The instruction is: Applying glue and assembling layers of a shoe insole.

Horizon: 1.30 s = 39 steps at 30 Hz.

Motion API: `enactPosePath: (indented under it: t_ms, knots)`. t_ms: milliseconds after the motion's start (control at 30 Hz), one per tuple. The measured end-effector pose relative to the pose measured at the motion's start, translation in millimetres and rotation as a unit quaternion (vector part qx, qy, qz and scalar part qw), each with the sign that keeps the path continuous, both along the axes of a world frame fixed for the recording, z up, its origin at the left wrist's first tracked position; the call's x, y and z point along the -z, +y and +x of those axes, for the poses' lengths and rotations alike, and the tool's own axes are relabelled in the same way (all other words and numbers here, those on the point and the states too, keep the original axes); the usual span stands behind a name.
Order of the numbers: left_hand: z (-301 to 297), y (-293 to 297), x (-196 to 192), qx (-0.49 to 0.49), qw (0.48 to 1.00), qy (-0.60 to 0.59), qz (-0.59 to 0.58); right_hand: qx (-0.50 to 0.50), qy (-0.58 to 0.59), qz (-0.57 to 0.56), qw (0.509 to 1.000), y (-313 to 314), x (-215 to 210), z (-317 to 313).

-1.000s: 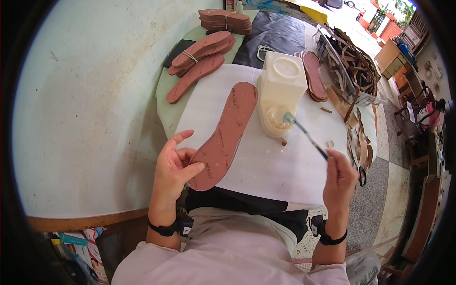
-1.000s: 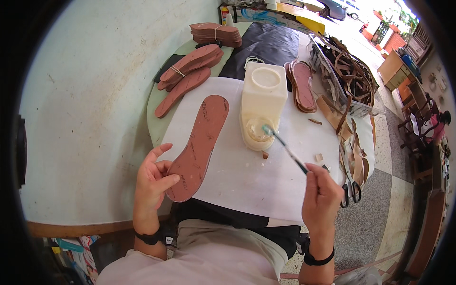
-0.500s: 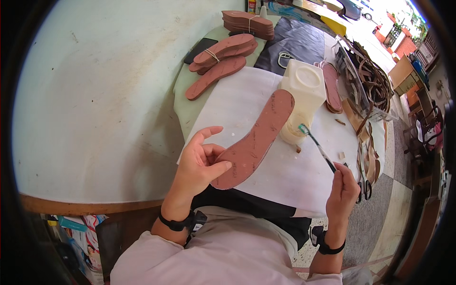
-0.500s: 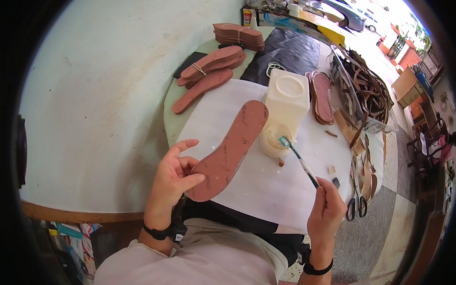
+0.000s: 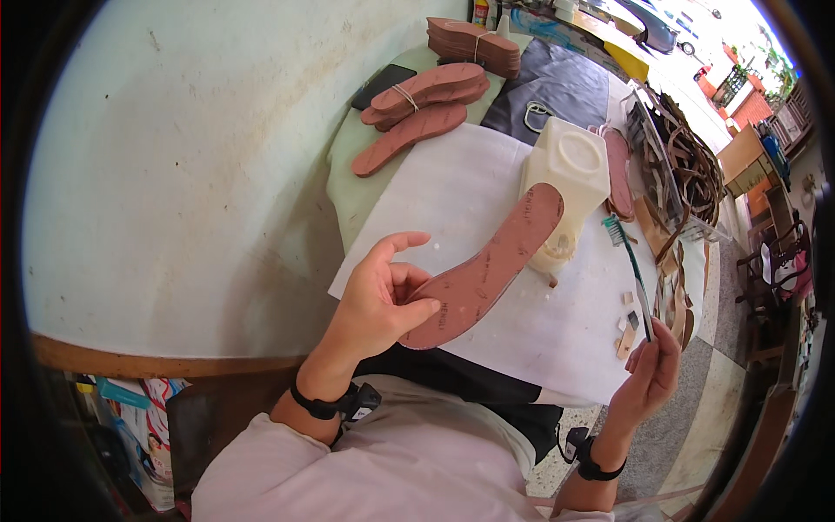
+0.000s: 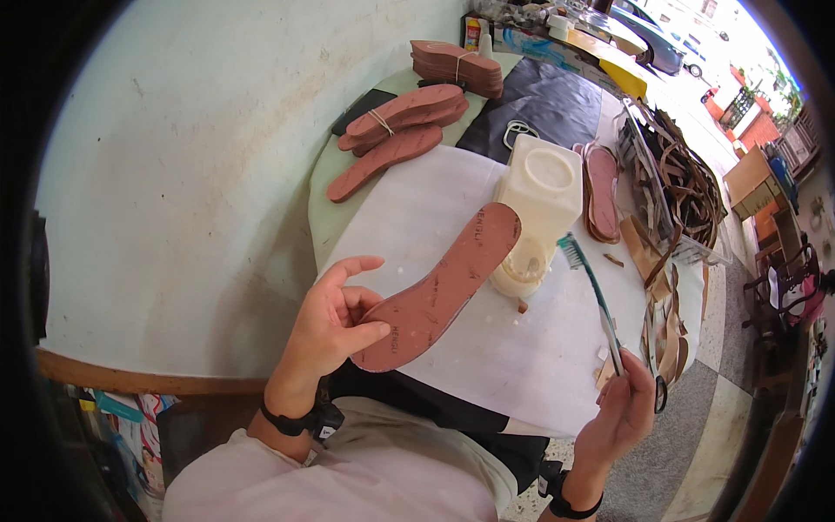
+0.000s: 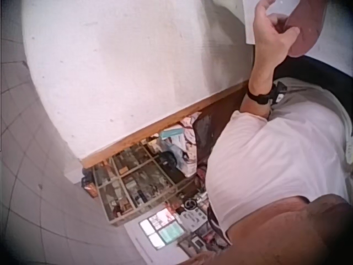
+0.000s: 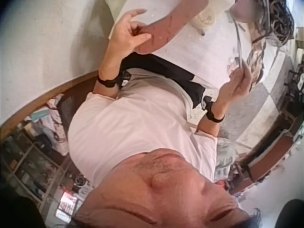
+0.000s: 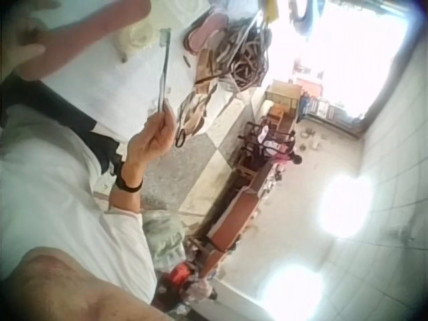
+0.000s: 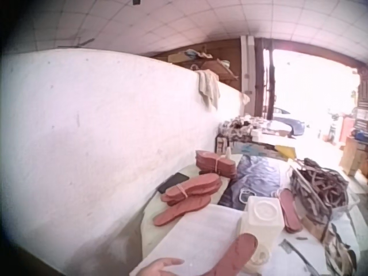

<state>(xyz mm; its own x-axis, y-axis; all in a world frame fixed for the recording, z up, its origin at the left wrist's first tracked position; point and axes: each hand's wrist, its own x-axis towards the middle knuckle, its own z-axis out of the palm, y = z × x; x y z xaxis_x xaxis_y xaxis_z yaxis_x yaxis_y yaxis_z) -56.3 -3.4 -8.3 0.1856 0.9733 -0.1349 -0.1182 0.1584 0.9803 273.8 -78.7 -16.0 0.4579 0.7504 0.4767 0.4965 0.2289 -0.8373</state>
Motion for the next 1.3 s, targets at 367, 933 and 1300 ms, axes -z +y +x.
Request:
enactPosePath:
  t_ms: [367, 933, 1300]
  knots:
    - [11, -2, 0, 0.037, 0.999, 0.035, -0.014, -0.15, -0.168, 0.013, 0.974, 3, -24, -27]
    - [8, -7, -3, 0.069, 0.996, 0.056, -0.006, -0.083, -0.232, 0.01, 0.969, 15, -20, -20]
    - [7, -9, -3, 0.081, 0.995, 0.049, -0.024, -0.02, -0.207, 0.015, 0.978, 19, -17, -3]
